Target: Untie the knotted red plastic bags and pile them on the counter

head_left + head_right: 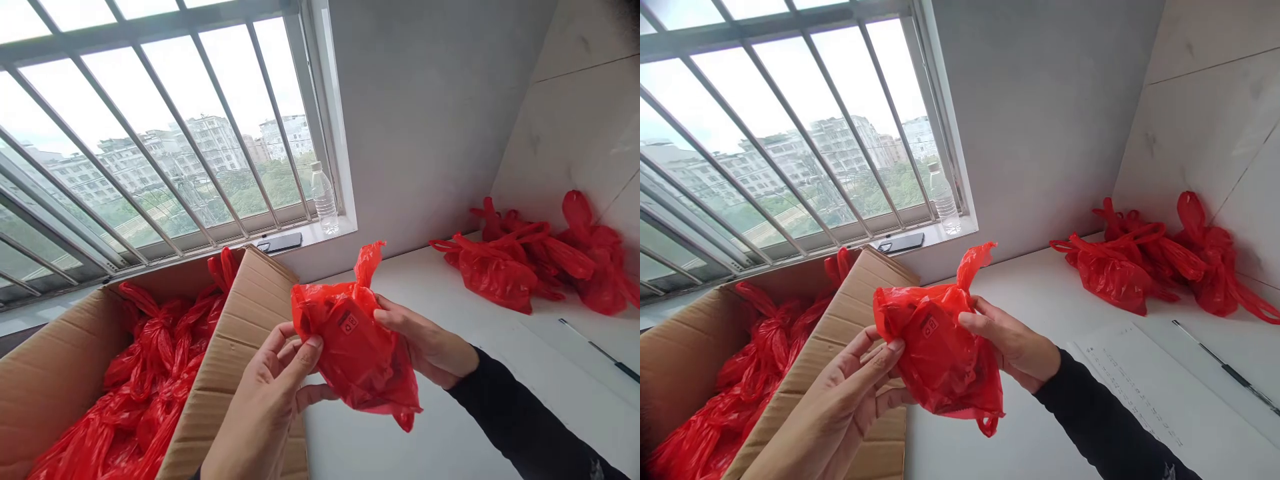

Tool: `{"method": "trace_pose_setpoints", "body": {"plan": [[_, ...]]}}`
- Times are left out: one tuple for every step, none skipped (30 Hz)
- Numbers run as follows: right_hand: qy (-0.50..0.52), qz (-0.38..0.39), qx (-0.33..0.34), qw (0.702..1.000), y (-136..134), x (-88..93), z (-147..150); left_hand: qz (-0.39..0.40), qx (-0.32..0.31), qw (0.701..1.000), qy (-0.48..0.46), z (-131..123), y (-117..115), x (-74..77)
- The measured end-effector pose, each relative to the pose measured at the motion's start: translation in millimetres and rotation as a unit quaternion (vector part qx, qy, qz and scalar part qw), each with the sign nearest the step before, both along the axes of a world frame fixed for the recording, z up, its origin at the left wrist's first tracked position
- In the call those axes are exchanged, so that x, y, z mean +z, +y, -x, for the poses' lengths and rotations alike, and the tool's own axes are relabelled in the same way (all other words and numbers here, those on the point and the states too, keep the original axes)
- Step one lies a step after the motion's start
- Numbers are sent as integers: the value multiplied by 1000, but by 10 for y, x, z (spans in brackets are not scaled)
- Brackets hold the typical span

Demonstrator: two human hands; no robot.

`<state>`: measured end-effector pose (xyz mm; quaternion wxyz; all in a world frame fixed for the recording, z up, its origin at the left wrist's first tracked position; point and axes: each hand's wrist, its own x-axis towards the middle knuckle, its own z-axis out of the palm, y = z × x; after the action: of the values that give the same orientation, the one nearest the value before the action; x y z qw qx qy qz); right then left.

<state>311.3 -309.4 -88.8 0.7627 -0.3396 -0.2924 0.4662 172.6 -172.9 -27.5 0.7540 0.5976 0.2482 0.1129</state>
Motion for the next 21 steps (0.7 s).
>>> {"method": "trace_pose_setpoints", "body": {"plan": [[-9, -4, -5, 1000, 1, -9, 3, 3, 0, 1000, 7, -4, 7, 1], [-16, -8, -19, 1000, 5, -21, 7, 4, -1, 1000, 12, -7, 11, 2], [-22, -10, -40, 999, 10, -33, 12, 2, -3, 1000, 17, -9, 12, 3], [-30, -8, -67, 997, 16, -44, 19, -1, -3, 1000, 21, -10, 11, 3], [-41, -5, -96, 995, 21, -53, 29, -3, -2, 1000, 26, -11, 8, 1], [-54, -2, -124, 991, 24, -58, 40, -4, 1, 999, 34, -10, 4, -4], [-68, 2, -151, 986, 26, -60, 54, -1, 4, 999, 44, -9, 0, -12], [-85, 3, -176, 981, 25, -56, 69, 4, 5, 998, 56, -6, -2, -24], [-102, 4, -198, 975, 22, -46, 87, 11, 2, 998, 69, -4, -2, -39], [-119, 7, -213, 970, 16, -31, 106, 18, -3, 997, 79, -1, 0, -56], [-134, 12, -222, 966, 7, -9, 126, 23, -12, 996, 85, 0, 5, -72], [-148, 16, -228, 962, -4, 16, 146, 27, -22, 995, 91, -2, 13, -87], [-159, 21, -231, 959, -15, 42, 166, 27, -30, 995, 94, -8, 23, -98], [-169, 27, -233, 957, -28, 68, 186, 24, -36, 994, 98, -18, 34, -104], [-176, 33, -236, 955, -41, 91, 205, 19, -41, 994, 102, -29, 44, -104], [-184, 39, -238, 953, -54, 109, 224, 16, -48, 993, 108, -39, 50, -99], [-191, 45, -239, 951, -67, 122, 242, 15, -55, 992, 117, -41, 49, -89], [-198, 52, -237, 950, -80, 130, 261, 15, -57, 990, 127, -30, 34, -77], [-208, 60, -233, 948, -94, 133, 280, 15, -52, 989, 139, 1, 2, -65], [-220, 66, -228, 946, -110, 133, 299, 16, -39, 988, 150, 55, -50, -57], [-233, 71, -225, 943, -129, 133, 318, 21, -19, 988, 154, 132, -124, -54]]}}
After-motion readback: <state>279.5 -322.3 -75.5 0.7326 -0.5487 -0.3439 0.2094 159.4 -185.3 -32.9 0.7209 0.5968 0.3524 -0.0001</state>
